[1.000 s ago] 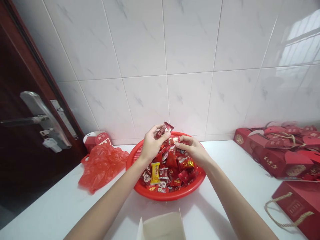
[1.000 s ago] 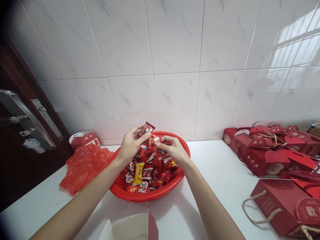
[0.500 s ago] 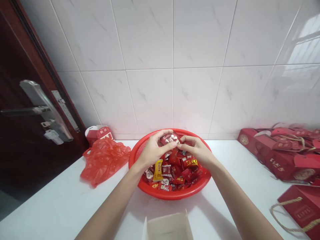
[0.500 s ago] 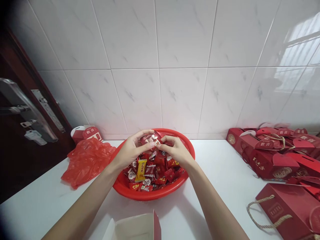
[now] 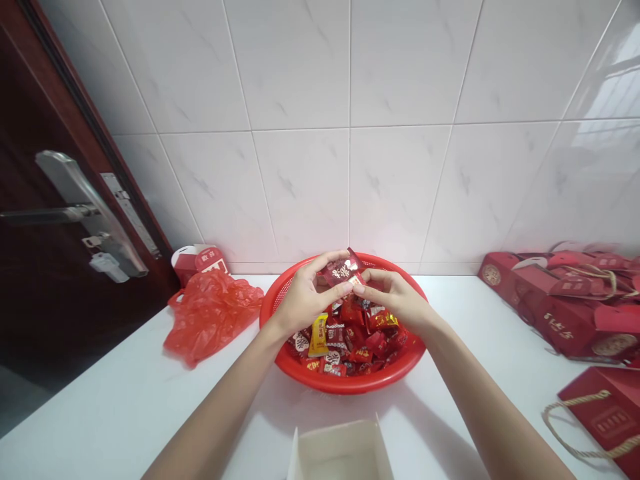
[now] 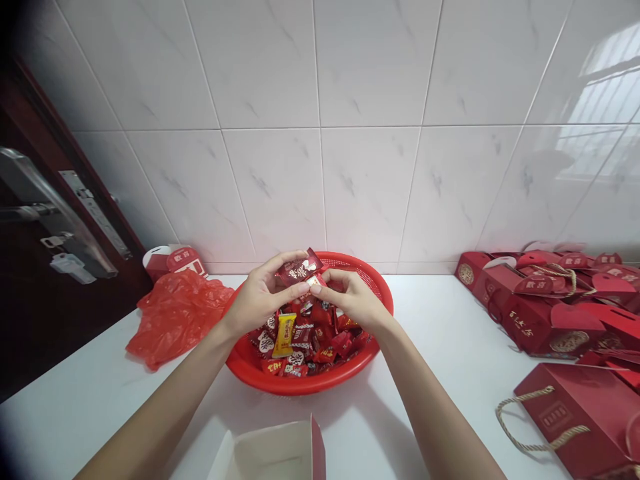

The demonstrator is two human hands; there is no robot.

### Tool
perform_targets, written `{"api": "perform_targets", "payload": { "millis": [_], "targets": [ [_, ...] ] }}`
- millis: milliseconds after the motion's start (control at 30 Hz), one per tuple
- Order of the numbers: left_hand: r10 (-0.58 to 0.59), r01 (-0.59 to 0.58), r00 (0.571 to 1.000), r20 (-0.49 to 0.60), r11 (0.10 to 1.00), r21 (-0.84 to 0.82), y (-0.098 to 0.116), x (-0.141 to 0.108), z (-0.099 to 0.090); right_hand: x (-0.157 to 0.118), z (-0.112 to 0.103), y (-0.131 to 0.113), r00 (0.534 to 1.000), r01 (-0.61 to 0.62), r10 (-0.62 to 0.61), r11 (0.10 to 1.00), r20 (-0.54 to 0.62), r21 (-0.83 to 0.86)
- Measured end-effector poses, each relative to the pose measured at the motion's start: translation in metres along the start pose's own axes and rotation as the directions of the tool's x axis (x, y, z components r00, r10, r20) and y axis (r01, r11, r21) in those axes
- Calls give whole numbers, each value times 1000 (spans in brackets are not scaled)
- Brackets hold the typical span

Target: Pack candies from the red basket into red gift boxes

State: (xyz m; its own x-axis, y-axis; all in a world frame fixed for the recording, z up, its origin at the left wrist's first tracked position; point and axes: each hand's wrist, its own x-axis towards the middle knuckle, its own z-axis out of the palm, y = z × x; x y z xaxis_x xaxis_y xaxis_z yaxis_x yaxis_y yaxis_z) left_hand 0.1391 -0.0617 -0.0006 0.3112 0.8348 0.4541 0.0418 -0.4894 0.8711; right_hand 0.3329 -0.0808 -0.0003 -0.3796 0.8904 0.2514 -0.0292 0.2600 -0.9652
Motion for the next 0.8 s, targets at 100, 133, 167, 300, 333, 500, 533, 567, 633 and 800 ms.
{"api": "perform_targets", "payload": {
  "millis": [100, 133, 167, 300, 333, 500, 533, 567, 633, 800],
  "targets": [
    [-34, 34, 999, 32, 999, -10, 2, 0, -2, 0, -1, 2, 1000, 1, -1, 1000, 15, 12],
    [-44, 45, 998, 42, 999, -19, 3, 0, -3, 1, -1, 2, 1000, 3, -3, 1000, 17, 21],
    [-50, 52, 997, 51, 998, -31, 4, 0, -3, 1, -1, 3, 1000, 7, -7, 999, 14, 32],
    [-29, 34, 997, 67, 997, -74, 5, 0, -3, 2, -1, 6, 1000, 22, -21, 997, -23, 77],
    [-20, 25, 998, 66, 997, -73, 6, -1, -3, 2, -1, 6, 999, 24, -22, 996, -28, 81],
    [-24, 28, 995, 101, 999, -40, 8, -2, -3, 2, -1, 8, 999, 39, -37, 995, -25, 90],
    [-27, 32, 994, 108, 998, -49, 8, -3, -3, 2, -1, 8, 999, 42, -39, 995, -25, 94],
    [-32, 39, 993, 110, 997, -62, 8, -3, -4, 2, -1, 8, 999, 43, -41, 994, -27, 97],
    [-45, 54, 994, 99, 995, -85, 8, -2, -4, 2, 0, 8, 998, 47, -44, 994, -36, 103],
    [-45, 57, 992, 114, 993, -104, 5, -1, -6, 5, 0, 10, 991, 51, -23, 974, -129, 221]
  ]
}}
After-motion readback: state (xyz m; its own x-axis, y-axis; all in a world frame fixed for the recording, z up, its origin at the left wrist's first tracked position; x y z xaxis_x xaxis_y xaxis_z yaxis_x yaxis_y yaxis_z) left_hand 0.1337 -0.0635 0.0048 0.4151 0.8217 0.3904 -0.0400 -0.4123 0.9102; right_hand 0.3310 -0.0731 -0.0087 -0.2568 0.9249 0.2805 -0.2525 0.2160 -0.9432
